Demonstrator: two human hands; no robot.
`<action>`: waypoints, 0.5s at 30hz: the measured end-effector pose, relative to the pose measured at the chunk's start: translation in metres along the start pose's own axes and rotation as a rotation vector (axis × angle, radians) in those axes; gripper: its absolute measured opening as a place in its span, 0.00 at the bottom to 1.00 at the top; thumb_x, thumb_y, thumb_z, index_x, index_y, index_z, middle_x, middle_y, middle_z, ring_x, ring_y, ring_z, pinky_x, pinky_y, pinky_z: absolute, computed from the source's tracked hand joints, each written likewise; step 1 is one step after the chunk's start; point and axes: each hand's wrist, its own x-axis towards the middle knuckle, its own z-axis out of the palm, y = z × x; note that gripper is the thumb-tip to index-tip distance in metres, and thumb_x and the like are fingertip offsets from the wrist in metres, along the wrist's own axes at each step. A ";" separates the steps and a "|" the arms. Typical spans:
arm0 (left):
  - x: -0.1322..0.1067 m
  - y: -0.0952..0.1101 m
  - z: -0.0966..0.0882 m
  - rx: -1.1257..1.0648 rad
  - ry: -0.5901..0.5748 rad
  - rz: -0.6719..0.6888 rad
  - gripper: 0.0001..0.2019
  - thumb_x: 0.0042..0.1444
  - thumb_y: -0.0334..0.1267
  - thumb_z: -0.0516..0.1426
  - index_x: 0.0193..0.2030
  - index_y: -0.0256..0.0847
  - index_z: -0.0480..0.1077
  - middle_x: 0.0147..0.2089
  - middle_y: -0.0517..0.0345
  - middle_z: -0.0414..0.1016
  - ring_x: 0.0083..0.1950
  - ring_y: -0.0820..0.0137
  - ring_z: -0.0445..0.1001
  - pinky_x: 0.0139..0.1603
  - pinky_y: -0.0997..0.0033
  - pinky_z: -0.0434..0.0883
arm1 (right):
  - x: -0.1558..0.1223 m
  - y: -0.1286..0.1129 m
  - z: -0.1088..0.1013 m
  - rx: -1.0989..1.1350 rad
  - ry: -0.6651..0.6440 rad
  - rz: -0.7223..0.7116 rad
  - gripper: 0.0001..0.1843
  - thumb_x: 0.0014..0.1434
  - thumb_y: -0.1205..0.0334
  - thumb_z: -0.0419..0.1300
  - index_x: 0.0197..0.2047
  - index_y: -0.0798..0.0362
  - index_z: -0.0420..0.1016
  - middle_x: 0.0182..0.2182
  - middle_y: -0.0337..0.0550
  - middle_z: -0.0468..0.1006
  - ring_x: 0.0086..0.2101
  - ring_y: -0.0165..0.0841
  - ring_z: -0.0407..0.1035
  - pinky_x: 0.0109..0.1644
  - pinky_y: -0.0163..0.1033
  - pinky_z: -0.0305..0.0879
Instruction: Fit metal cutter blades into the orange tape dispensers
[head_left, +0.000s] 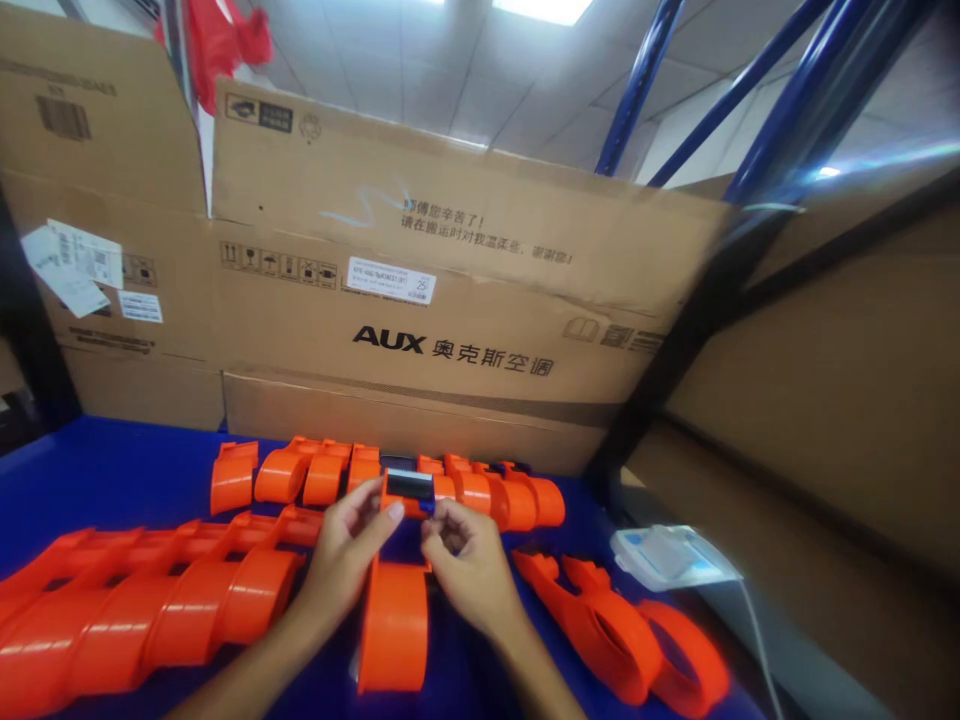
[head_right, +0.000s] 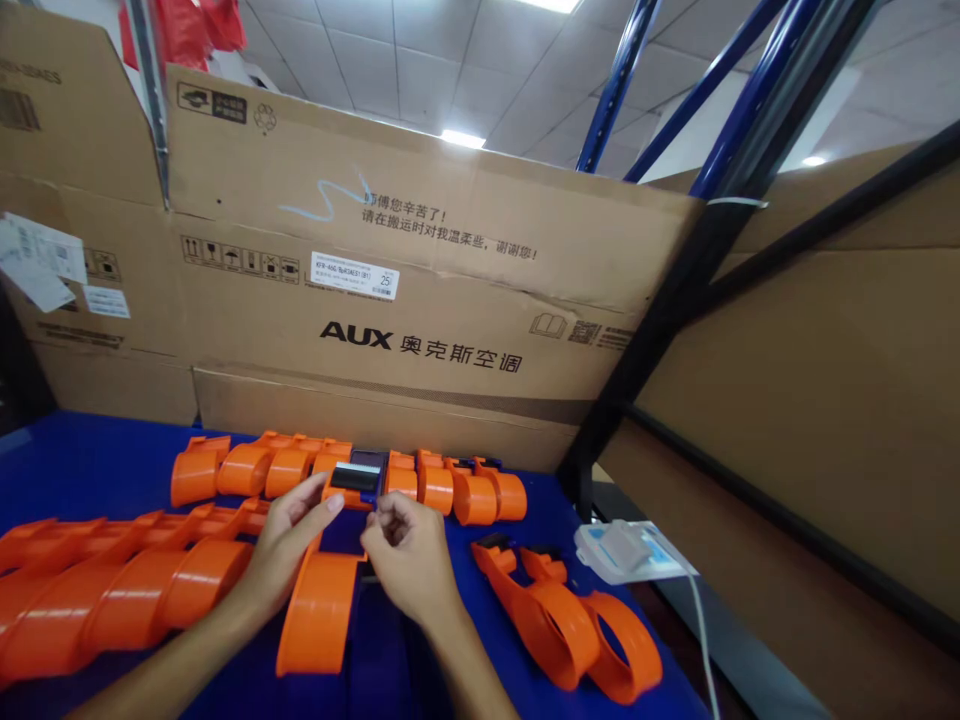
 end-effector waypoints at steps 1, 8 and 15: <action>-0.001 0.000 0.000 0.010 -0.011 -0.001 0.18 0.54 0.46 0.67 0.49 0.39 0.79 0.46 0.50 0.83 0.48 0.58 0.79 0.49 0.66 0.73 | -0.001 0.001 0.000 0.000 0.003 0.007 0.08 0.56 0.65 0.56 0.26 0.53 0.64 0.22 0.32 0.61 0.23 0.26 0.56 0.26 0.30 0.54; 0.000 0.003 0.000 0.046 -0.073 0.028 0.18 0.57 0.45 0.65 0.51 0.40 0.79 0.48 0.51 0.83 0.47 0.59 0.78 0.49 0.67 0.72 | -0.005 0.008 0.001 -0.045 0.024 0.000 0.10 0.57 0.65 0.54 0.24 0.53 0.63 0.21 0.32 0.59 0.23 0.26 0.53 0.26 0.32 0.51; -0.001 0.003 0.000 0.052 -0.099 0.021 0.19 0.58 0.44 0.64 0.55 0.40 0.77 0.50 0.51 0.82 0.47 0.60 0.77 0.50 0.65 0.72 | -0.005 0.008 0.001 -0.066 0.047 -0.013 0.12 0.58 0.64 0.53 0.23 0.53 0.64 0.21 0.32 0.58 0.24 0.26 0.52 0.27 0.32 0.50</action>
